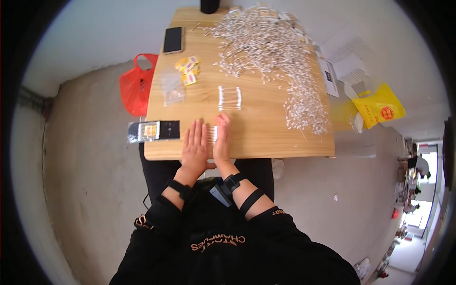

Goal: Arranging and packaging cotton swabs into small plastic bags and containers.

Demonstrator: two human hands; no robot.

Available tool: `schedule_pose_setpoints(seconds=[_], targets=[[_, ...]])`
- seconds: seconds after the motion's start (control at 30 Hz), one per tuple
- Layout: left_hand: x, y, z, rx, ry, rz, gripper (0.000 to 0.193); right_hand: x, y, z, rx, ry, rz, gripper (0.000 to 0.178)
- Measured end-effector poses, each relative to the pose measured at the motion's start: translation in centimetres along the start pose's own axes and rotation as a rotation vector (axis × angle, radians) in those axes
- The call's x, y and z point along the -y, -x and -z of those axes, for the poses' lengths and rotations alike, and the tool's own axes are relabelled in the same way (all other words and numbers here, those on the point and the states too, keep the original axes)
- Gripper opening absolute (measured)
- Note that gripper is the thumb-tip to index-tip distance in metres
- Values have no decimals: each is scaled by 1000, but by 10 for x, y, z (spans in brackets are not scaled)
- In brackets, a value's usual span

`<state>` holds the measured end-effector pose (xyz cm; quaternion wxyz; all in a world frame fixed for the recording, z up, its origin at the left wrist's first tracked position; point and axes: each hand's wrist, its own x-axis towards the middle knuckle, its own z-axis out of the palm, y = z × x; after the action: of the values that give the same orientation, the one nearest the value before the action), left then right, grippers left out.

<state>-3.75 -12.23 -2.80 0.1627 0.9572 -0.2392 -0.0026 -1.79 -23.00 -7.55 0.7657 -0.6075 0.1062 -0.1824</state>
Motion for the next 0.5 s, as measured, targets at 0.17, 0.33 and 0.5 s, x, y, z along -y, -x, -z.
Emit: schedule_pose_setpoints(seconds=[0.17,0.33,0.5], targets=[[2,2,2,38,-37,30,133,0,0,-7,24,123,37,42],[5,3,5,83,-6,36,137,12,-3,-12,-87,76,-18,43],[26,-2,3,58,-121,88,71,16,6,-41,68,327,24,49]])
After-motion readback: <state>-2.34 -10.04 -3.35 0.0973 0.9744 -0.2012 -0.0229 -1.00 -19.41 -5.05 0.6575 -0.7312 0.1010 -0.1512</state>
